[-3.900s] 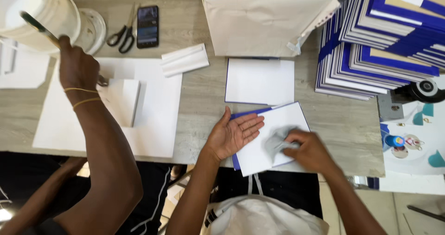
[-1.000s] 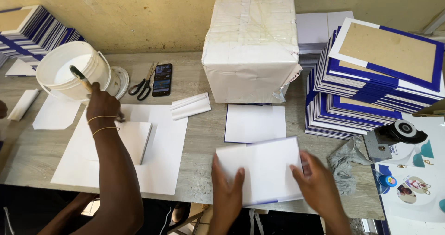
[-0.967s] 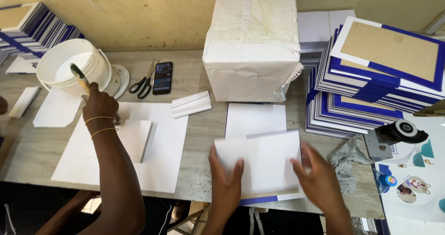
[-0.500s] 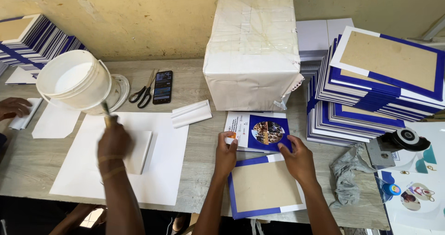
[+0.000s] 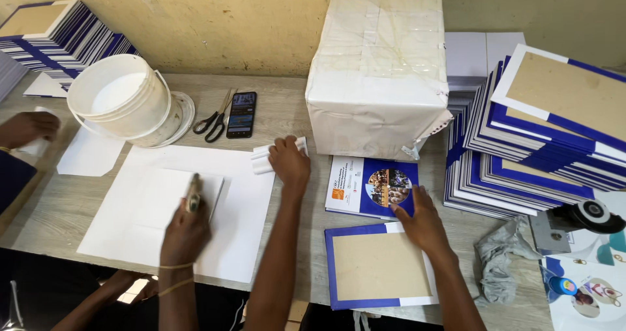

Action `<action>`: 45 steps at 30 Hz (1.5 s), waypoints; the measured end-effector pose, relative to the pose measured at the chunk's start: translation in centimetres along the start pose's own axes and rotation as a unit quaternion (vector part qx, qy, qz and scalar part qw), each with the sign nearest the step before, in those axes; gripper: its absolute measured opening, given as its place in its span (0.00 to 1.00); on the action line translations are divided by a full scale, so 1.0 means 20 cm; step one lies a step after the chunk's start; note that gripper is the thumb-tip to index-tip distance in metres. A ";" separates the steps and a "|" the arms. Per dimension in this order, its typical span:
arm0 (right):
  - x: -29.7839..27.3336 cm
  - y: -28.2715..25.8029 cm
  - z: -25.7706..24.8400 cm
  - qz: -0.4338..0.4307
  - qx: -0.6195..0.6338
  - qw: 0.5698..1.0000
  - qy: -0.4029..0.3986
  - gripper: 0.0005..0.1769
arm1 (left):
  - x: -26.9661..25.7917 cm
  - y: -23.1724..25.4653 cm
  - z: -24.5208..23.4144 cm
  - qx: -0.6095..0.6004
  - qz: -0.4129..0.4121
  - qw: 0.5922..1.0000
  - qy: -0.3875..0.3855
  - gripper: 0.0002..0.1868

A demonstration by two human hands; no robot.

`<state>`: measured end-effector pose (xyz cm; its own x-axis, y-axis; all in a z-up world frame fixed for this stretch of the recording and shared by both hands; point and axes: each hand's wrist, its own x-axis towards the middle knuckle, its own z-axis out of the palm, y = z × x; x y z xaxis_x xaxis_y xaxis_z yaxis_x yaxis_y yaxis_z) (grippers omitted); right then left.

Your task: The person applies glue to the spine of a book block using a brush, then inserts it into a blue cover. They wipe the cover with a cloth and stack the finished book. The process is repeated for multiple books.

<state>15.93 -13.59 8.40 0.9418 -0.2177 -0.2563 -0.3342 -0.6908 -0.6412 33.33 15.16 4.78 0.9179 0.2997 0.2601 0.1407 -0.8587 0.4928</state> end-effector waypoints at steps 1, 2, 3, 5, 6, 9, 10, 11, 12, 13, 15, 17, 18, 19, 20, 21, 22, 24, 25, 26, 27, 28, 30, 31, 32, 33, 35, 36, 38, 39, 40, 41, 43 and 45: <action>-0.01 -0.01 0.00 -0.023 -0.023 0.999 0.009 0.47 | 0.06 -0.01 0.00 0.040 0.023 0.999 0.006 0.15; -0.01 -0.02 0.01 -0.045 -0.045 0.998 0.020 0.48 | 0.13 -0.02 0.01 0.079 0.047 0.996 0.012 0.15; 0.01 0.00 0.02 -0.046 -0.046 0.998 0.023 0.48 | 0.15 -0.03 0.02 0.076 0.048 0.996 0.014 0.15; 0.03 0.04 0.04 -0.041 -0.059 0.997 0.025 0.52 | 0.20 -0.05 0.04 0.131 0.084 0.987 -0.038 0.13; 0.04 0.03 0.04 -0.037 -0.057 0.997 0.026 0.52 | 0.22 -0.06 0.04 0.132 0.087 0.987 -0.041 0.13; -0.04 -0.03 0.00 -0.034 -0.066 0.997 0.033 0.54 | 0.20 -0.09 0.02 0.142 0.107 0.983 -0.052 0.10; -0.11 -0.08 -0.05 -0.018 -0.057 0.998 0.033 0.53 | 0.18 -0.10 0.01 0.098 0.079 0.991 -0.047 0.12; -0.17 -0.13 -0.10 -0.002 -0.047 0.998 0.033 0.51 | 0.17 -0.10 0.00 0.055 0.052 0.996 -0.041 0.15; -0.18 0.00 -0.04 -0.001 -0.045 0.998 0.033 0.51 | 0.05 -0.14 0.01 0.056 0.053 0.996 -0.042 0.15; -0.20 0.12 0.02 0.031 -0.039 0.999 0.013 0.50 | -0.07 -0.18 0.02 -0.047 0.035 0.997 -0.042 0.09; -0.21 0.28 0.08 0.062 -0.033 0.997 -0.008 0.48 | -0.35 -0.15 -0.05 -0.150 0.015 0.988 -0.042 0.16; -0.28 0.35 0.13 0.075 0.031 0.996 0.025 0.46 | -0.68 -0.03 -0.22 -0.303 -0.159 0.921 -0.186 0.22; -0.31 0.34 0.13 0.080 0.030 0.996 0.025 0.46 | -0.78 0.01 -0.23 -0.302 -0.160 0.920 -0.191 0.22; -0.34 0.33 0.13 0.093 0.043 0.994 0.024 0.47 | -0.88 0.04 -0.25 -0.333 -0.184 0.901 -0.210 0.22; -0.33 0.31 0.12 0.098 0.055 0.993 0.024 0.48 | -0.96 0.08 -0.27 -0.366 -0.207 0.880 -0.220 0.22; -0.35 0.32 0.12 0.095 0.053 0.994 0.024 0.48 | -0.99 0.08 -0.25 -0.368 -0.208 0.880 -0.217 0.22; -0.35 0.33 0.12 0.100 0.056 0.993 0.025 0.47 | -1.01 0.07 -0.22 -0.367 -0.212 0.884 -0.198 0.24; -0.37 0.34 0.13 0.104 0.059 0.992 0.026 0.47 | -1.04 0.06 -0.21 -0.366 -0.216 0.888 -0.177 0.26; -0.39 0.34 0.14 0.110 0.059 0.992 0.025 0.46 | -1.04 0.06 -0.22 -0.355 -0.166 0.901 -0.187 0.21; -0.40 0.35 0.13 0.115 0.057 0.992 0.022 0.46 | -1.06 0.06 -0.22 -0.344 -0.118 0.911 -0.195 0.18; -0.41 0.39 0.14 0.113 0.056 0.992 0.021 0.46 | -1.08 0.05 -0.19 -0.345 -0.119 0.911 -0.193 0.18; -0.40 0.42 0.16 0.103 0.055 0.993 0.030 0.45 | -1.08 0.03 -0.16 -0.350 -0.109 0.913 -0.179 0.14; -0.41 0.38 0.13 0.092 0.055 0.994 0.036 0.44 | -0.98 0.00 -0.13 -0.354 -0.100 0.915 -0.165 0.10; -0.42 0.32 0.08 0.118 0.063 0.991 0.017 0.45 | -0.89 -0.02 -0.12 -0.313 -0.072 0.939 -0.121 0.10; -0.42 0.25 0.01 0.143 0.071 0.987 0.002 0.45 | -0.78 -0.03 -0.10 -0.273 -0.041 0.958 -0.075 0.11; -0.43 0.27 0.01 0.141 0.073 0.987 0.003 0.45 | -0.63 -0.05 -0.08 -0.273 -0.040 0.958 -0.073 0.11; -0.43 0.30 -0.01 0.166 0.122 0.977 0.052 0.42 | -0.34 -0.10 -0.03 -0.046 0.043 0.997 0.032 0.25; -0.42 0.37 0.02 0.163 0.121 0.978 0.052 0.42 | -0.24 -0.09 -0.02 -0.047 0.043 0.997 0.035 0.25; -0.40 0.51 0.06 0.161 0.145 0.974 0.066 0.38 | -0.04 -0.07 0.00 0.092 0.053 0.991 0.082 0.31; -0.40 0.54 0.07 0.158 0.146 0.974 0.067 0.38 | 0.03 -0.09 0.01 0.091 0.054 0.991 0.085 0.31; -0.41 0.59 0.08 0.167 0.164 0.969 0.077 0.35 | 0.07 -0.10 0.03 0.119 0.076 0.987 0.076 0.30; -0.43 0.64 0.08 0.176 0.181 0.964 0.087 0.33 | 0.12 -0.11 0.05 0.147 0.098 0.982 0.067 0.30; -0.42 0.75 0.12 0.181 0.240 0.949 0.099 0.32 | 0.20 -0.13 0.07 0.140 0.112 0.983 0.024 0.22; -0.44 0.78 0.13 0.190 0.303 0.928 0.110 0.31 | 0.26 -0.14 0.06 0.138 0.130 0.982 -0.021 0.15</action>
<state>2.40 -20.62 -1.16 0.7144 -0.5471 -0.4362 -0.5408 -0.0363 -0.8403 38.05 18.68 3.72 0.9500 0.0421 0.3095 -0.0116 -0.9854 0.1696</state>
